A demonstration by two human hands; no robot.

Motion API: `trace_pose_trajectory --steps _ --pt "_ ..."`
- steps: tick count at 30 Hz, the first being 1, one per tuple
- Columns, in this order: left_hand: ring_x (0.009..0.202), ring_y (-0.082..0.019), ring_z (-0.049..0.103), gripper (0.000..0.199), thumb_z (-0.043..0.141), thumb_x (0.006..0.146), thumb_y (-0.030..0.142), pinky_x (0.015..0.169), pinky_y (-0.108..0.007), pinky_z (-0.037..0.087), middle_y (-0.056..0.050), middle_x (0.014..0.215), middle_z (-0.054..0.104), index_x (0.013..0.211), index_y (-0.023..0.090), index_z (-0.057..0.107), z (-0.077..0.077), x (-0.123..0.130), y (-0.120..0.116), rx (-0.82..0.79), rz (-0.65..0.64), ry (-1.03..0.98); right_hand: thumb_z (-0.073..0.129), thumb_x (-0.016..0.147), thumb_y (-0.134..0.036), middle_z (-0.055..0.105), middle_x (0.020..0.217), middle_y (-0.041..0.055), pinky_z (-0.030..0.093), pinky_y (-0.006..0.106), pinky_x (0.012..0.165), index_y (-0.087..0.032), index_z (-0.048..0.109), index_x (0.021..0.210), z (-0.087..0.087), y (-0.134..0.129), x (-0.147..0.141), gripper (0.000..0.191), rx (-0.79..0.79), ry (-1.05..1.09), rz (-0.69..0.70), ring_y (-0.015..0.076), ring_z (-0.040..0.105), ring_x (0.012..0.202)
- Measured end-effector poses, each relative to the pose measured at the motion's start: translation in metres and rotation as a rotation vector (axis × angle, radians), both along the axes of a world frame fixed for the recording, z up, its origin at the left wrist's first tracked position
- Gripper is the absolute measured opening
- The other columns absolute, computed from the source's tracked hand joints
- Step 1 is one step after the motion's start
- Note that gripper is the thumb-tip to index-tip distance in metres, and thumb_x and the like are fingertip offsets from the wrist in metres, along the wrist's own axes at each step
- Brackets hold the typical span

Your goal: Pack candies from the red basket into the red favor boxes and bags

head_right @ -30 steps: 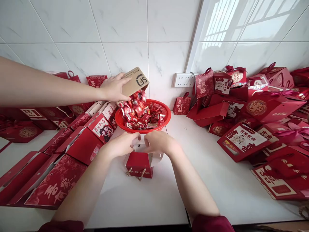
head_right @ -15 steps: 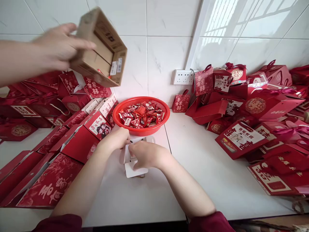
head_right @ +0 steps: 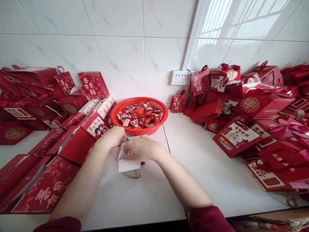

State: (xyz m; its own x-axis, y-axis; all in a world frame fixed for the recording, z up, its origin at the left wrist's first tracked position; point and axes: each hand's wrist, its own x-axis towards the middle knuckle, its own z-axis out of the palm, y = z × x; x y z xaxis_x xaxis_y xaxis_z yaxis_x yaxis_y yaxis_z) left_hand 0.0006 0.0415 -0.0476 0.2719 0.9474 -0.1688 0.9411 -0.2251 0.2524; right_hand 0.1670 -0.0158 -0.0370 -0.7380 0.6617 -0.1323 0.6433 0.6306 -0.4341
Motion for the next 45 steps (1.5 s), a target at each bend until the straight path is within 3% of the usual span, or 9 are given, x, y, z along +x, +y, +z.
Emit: trace_pose_trajectory --steps 6,13,21,26,31,34,37,41,45 --pt "0.070 -0.024 0.062 0.003 0.060 0.066 0.015 0.056 -0.029 0.036 -0.011 0.063 0.062 0.063 0.016 0.060 0.002 0.000 -0.005 0.015 -0.041 0.112 0.050 0.089 -0.021 0.070 0.100 0.0061 0.042 0.023 0.070 -0.019 0.067 0.092 0.012 0.073 0.041 0.018 0.251 -0.050 -0.467 0.0189 0.062 0.091" --pt "0.062 -0.024 0.061 0.012 0.062 0.069 0.019 0.057 -0.031 0.037 -0.012 0.063 0.063 0.058 0.015 0.062 -0.001 0.001 -0.008 0.010 -0.095 0.110 0.050 0.092 -0.017 0.062 0.124 0.0140 0.045 0.033 0.089 -0.015 0.057 0.122 -0.007 0.175 0.010 0.031 0.309 -0.127 -0.500 0.0258 0.058 0.111" --pt "0.075 -0.029 0.064 0.013 0.064 0.070 0.020 0.075 -0.037 0.041 -0.014 0.069 0.067 0.057 0.015 0.065 0.001 0.002 -0.012 0.082 -0.124 0.083 0.059 0.092 -0.032 0.058 0.123 0.0103 0.052 0.044 0.088 -0.015 0.056 0.123 -0.042 0.200 -0.025 0.035 0.330 -0.141 -0.554 0.0227 0.060 0.106" --pt "0.071 -0.028 0.064 0.015 0.067 0.069 0.027 0.068 -0.034 0.041 -0.012 0.067 0.066 0.058 0.017 0.065 0.008 -0.001 -0.017 0.086 -0.118 0.075 0.058 0.080 -0.007 0.066 0.110 0.0170 0.051 0.040 0.085 -0.011 0.057 0.118 -0.030 0.188 -0.006 0.038 0.393 0.053 -0.625 0.0291 0.063 0.102" --pt "0.074 -0.025 0.065 0.033 0.054 0.083 0.050 0.067 -0.033 0.043 -0.008 0.077 0.069 0.079 0.022 0.070 0.028 -0.012 -0.023 0.206 -0.054 -0.145 0.042 0.085 -0.009 0.068 0.114 0.0098 0.050 0.031 0.092 -0.016 0.055 0.120 -0.014 0.139 0.021 0.038 0.462 0.379 -0.718 0.0190 0.063 0.106" --pt "0.087 -0.025 0.065 0.049 0.055 0.080 0.062 0.075 -0.035 0.046 -0.008 0.097 0.071 0.108 0.023 0.066 0.037 -0.015 -0.024 0.319 0.037 -0.428 0.048 0.086 -0.017 0.069 0.109 0.0080 0.054 0.033 0.087 -0.017 0.057 0.112 -0.010 0.097 0.032 0.028 0.204 0.877 -0.651 0.0186 0.066 0.101" --pt "0.100 -0.025 0.065 0.060 0.065 0.076 0.061 0.085 -0.035 0.049 -0.010 0.111 0.069 0.121 0.021 0.061 0.040 -0.011 -0.024 0.213 -0.008 -0.733 0.061 0.084 -0.026 0.069 0.104 0.0052 0.057 0.034 0.081 -0.020 0.059 0.105 -0.004 0.057 0.037 0.023 -0.163 1.258 -0.485 0.0176 0.068 0.091" --pt "0.100 -0.024 0.067 0.041 0.071 0.077 0.048 0.089 -0.035 0.051 -0.007 0.106 0.073 0.107 0.020 0.071 0.041 -0.002 -0.026 -0.059 -0.131 -1.048 0.068 0.083 -0.034 0.067 0.106 0.0036 0.057 0.033 0.081 -0.024 0.058 0.105 0.006 0.025 0.038 0.027 -0.322 1.363 -0.370 0.0148 0.066 0.086" --pt "0.101 -0.024 0.067 0.036 0.077 0.074 0.037 0.092 -0.035 0.052 -0.005 0.105 0.074 0.105 0.020 0.073 0.041 0.004 -0.029 -0.066 -0.166 -1.305 0.065 0.086 -0.042 0.066 0.102 0.0052 0.055 0.031 0.079 -0.021 0.063 0.102 0.010 0.014 0.038 0.026 -0.262 1.251 -0.346 0.0163 0.063 0.090"
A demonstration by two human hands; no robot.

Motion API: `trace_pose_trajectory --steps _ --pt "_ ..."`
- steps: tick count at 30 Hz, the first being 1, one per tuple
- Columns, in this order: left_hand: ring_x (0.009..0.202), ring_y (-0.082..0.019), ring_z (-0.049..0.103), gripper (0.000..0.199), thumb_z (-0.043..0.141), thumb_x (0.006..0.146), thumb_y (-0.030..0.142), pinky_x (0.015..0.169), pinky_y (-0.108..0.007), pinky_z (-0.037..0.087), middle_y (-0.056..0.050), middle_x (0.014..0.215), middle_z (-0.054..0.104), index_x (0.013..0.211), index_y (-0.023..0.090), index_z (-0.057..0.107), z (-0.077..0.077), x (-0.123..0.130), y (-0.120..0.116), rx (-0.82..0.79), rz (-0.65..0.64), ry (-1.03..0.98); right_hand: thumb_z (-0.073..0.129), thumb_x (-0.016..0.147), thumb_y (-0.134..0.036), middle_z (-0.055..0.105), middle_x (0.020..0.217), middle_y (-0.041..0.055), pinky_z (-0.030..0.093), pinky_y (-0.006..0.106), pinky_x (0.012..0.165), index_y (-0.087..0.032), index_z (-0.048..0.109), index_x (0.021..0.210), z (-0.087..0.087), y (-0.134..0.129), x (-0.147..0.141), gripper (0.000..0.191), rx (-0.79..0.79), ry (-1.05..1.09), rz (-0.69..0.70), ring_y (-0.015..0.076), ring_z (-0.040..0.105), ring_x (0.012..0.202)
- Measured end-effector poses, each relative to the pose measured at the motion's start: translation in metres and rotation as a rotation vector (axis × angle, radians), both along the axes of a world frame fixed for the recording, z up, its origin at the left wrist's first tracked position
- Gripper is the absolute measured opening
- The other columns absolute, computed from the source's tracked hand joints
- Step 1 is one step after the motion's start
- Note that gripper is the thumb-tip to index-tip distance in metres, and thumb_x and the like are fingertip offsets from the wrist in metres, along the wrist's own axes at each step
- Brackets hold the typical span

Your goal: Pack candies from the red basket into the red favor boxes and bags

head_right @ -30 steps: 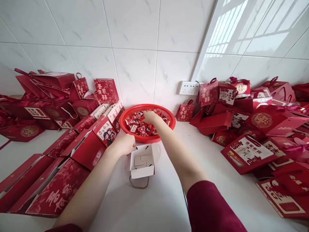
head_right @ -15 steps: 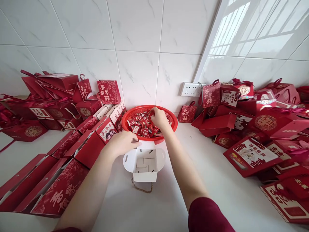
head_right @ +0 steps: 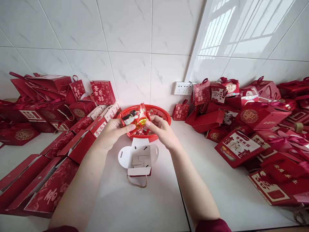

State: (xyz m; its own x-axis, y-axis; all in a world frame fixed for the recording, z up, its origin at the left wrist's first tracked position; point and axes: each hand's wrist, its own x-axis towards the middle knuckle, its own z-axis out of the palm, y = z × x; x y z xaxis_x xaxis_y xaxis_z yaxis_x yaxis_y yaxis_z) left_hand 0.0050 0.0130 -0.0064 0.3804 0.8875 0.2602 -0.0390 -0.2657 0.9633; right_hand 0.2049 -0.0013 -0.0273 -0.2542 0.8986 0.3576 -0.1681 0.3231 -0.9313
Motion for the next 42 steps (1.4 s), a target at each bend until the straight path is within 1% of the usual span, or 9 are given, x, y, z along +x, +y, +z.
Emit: trace_pose_trajectory --steps 3,6,9,14,21,26,31,37,42 --pt "0.102 -0.024 0.067 0.034 0.077 0.073 0.034 0.093 -0.035 0.051 -0.004 0.104 0.074 0.104 0.021 0.074 -0.002 0.005 -0.001 0.015 0.017 -0.056 0.066 0.085 -0.043 0.065 0.083 0.0028 0.052 0.029 0.077 -0.018 0.066 0.088 0.000 -0.003 -0.002 0.025 0.045 -0.077 -0.006 0.0138 0.061 0.077" --pt "0.102 -0.025 0.067 0.036 0.076 0.074 0.036 0.093 -0.037 0.051 -0.006 0.105 0.074 0.106 0.020 0.073 -0.005 0.010 -0.002 0.000 0.009 -0.008 0.068 0.084 -0.041 0.063 0.075 0.0009 0.050 0.028 0.072 -0.018 0.066 0.086 0.000 -0.006 -0.005 0.023 0.066 -0.055 -0.045 0.0132 0.059 0.071" --pt "0.103 -0.024 0.066 0.037 0.075 0.076 0.039 0.091 -0.035 0.051 -0.006 0.107 0.072 0.107 0.020 0.071 -0.005 0.011 -0.002 0.003 -0.011 0.035 0.070 0.082 -0.039 0.065 0.077 0.0014 0.050 0.028 0.072 -0.017 0.067 0.088 0.002 -0.008 -0.003 0.023 0.050 -0.064 -0.052 0.0141 0.060 0.073" --pt "0.092 -0.018 0.066 0.032 0.075 0.074 0.042 0.085 -0.029 0.050 -0.003 0.099 0.072 0.096 0.020 0.068 0.002 0.003 0.000 0.023 0.088 0.031 0.068 0.082 -0.043 0.069 0.084 0.0044 0.051 0.031 0.077 -0.018 0.069 0.092 0.004 -0.008 0.006 0.027 0.030 -0.113 -0.074 0.0178 0.064 0.080" --pt "0.090 -0.018 0.065 0.028 0.074 0.075 0.041 0.086 -0.030 0.048 -0.005 0.093 0.072 0.087 0.016 0.070 0.006 -0.005 -0.001 -0.004 -0.002 0.127 0.072 0.078 -0.046 0.064 0.073 0.0010 0.048 0.027 0.068 -0.018 0.061 0.072 0.001 -0.005 0.010 0.030 0.023 -0.057 -0.161 0.0127 0.057 0.067" --pt "0.094 -0.021 0.066 0.033 0.074 0.074 0.044 0.089 -0.034 0.048 -0.006 0.097 0.072 0.092 0.018 0.071 0.007 -0.009 -0.001 -0.009 0.016 0.223 0.071 0.079 -0.046 0.064 0.073 0.0015 0.047 0.026 0.067 -0.018 0.062 0.073 0.003 -0.005 0.012 0.030 0.021 -0.110 -0.146 0.0128 0.057 0.069" --pt "0.095 -0.024 0.067 0.035 0.073 0.074 0.047 0.086 -0.036 0.050 -0.007 0.099 0.073 0.094 0.019 0.074 0.007 -0.012 -0.001 -0.087 -0.079 0.404 0.069 0.080 -0.048 0.062 0.072 0.0014 0.044 0.026 0.062 -0.017 0.061 0.073 0.002 -0.004 0.016 0.033 0.060 -0.211 -0.159 0.0127 0.054 0.066" --pt "0.091 -0.021 0.066 0.029 0.072 0.076 0.043 0.087 -0.034 0.049 -0.006 0.092 0.073 0.089 0.017 0.073 0.005 -0.008 0.001 0.007 -0.059 0.289 0.071 0.079 -0.047 0.062 0.073 0.0010 0.044 0.026 0.063 -0.018 0.060 0.073 0.003 -0.004 0.014 0.031 0.081 -0.125 -0.206 0.0134 0.055 0.067" --pt "0.092 -0.020 0.065 0.027 0.072 0.077 0.041 0.089 -0.034 0.049 -0.005 0.093 0.073 0.089 0.017 0.073 0.007 -0.007 0.002 0.060 0.020 0.165 0.062 0.085 -0.050 0.061 0.079 0.0020 0.044 0.027 0.068 -0.018 0.061 0.078 0.008 -0.008 0.010 0.033 0.042 -0.217 -0.099 0.0137 0.054 0.072"
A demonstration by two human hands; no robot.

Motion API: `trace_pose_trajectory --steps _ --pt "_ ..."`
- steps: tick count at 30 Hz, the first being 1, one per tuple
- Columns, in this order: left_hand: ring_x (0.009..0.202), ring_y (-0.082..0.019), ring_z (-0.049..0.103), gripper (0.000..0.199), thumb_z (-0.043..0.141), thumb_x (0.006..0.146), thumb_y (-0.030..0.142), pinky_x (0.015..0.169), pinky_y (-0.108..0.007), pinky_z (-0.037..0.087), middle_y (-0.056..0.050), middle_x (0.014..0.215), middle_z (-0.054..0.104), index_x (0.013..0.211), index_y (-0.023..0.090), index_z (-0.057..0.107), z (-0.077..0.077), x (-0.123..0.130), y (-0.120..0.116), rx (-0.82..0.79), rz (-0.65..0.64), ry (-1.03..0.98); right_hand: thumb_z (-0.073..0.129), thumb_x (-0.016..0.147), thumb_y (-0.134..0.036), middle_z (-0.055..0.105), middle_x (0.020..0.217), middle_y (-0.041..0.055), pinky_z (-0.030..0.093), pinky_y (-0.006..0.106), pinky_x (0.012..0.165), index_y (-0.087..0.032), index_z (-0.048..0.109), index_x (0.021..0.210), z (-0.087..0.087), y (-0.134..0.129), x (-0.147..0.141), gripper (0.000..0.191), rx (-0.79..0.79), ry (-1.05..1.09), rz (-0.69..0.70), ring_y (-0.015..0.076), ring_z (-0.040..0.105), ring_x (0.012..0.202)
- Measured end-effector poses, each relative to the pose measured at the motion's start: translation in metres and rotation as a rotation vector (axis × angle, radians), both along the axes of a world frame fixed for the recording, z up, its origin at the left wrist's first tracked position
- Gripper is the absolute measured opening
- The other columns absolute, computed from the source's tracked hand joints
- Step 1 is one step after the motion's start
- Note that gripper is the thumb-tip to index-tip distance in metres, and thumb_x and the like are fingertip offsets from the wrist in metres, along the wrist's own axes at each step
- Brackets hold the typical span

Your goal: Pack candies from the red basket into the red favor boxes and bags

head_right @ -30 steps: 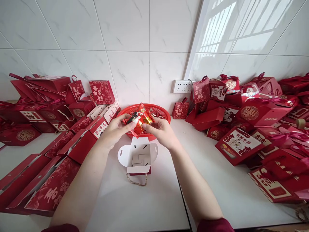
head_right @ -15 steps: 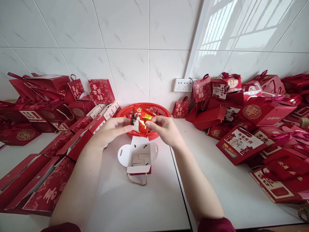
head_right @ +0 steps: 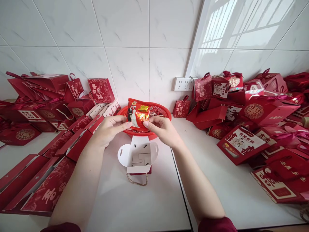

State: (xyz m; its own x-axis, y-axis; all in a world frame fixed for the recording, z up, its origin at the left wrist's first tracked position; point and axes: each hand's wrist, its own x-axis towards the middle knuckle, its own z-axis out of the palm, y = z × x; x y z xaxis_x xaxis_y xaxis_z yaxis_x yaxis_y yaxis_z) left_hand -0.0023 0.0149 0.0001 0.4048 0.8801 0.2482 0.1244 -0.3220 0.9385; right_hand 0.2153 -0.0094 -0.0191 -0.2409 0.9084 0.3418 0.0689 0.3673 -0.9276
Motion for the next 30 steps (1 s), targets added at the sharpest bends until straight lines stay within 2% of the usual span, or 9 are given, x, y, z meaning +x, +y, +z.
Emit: trace_pose_trajectory --steps 5,14,18,24,30 --pt "0.085 -0.018 0.064 0.024 0.073 0.076 0.039 0.081 -0.030 0.050 -0.003 0.086 0.071 0.081 0.016 0.071 -0.0005 0.0010 0.0000 0.040 0.002 -0.008 0.063 0.085 -0.049 0.058 0.075 0.0011 0.042 0.027 0.065 -0.018 0.058 0.072 0.0004 -0.0016 -0.0023 0.034 0.012 0.026 0.025 0.0128 0.051 0.068" --pt "0.074 -0.014 0.057 0.028 0.068 0.080 0.042 0.069 -0.026 0.045 -0.001 0.075 0.063 0.074 0.015 0.064 -0.0038 0.0037 -0.0004 0.179 0.043 0.092 0.060 0.087 -0.048 0.058 0.074 0.0012 0.043 0.028 0.065 -0.020 0.056 0.077 -0.0058 -0.0004 -0.0050 0.031 0.053 -0.011 -0.001 0.0152 0.054 0.071" --pt "0.081 -0.018 0.061 0.029 0.065 0.082 0.043 0.075 -0.029 0.048 -0.004 0.083 0.067 0.084 0.014 0.069 -0.0035 0.0050 -0.0006 0.178 0.028 0.102 0.058 0.089 -0.046 0.058 0.078 0.0016 0.041 0.027 0.063 -0.018 0.058 0.080 -0.0052 -0.0011 -0.0037 0.029 0.130 -0.074 -0.052 0.0141 0.051 0.070" --pt "0.100 -0.023 0.064 0.037 0.073 0.076 0.036 0.091 -0.036 0.050 -0.007 0.108 0.070 0.108 0.018 0.069 -0.0039 -0.0009 0.0023 0.012 -0.089 0.100 0.057 0.089 -0.046 0.060 0.078 0.0019 0.042 0.028 0.063 -0.019 0.061 0.078 -0.0043 -0.0023 -0.0002 0.030 0.118 -0.167 -0.042 0.0150 0.053 0.070" --pt "0.103 -0.025 0.065 0.035 0.075 0.075 0.036 0.094 -0.037 0.050 -0.008 0.104 0.072 0.103 0.016 0.072 -0.0050 0.0014 0.0025 -0.019 -0.012 -0.067 0.061 0.085 -0.052 0.064 0.076 0.0028 0.047 0.030 0.063 -0.020 0.067 0.080 -0.0064 0.0001 -0.0049 0.033 0.069 -0.157 0.045 0.0176 0.058 0.073"
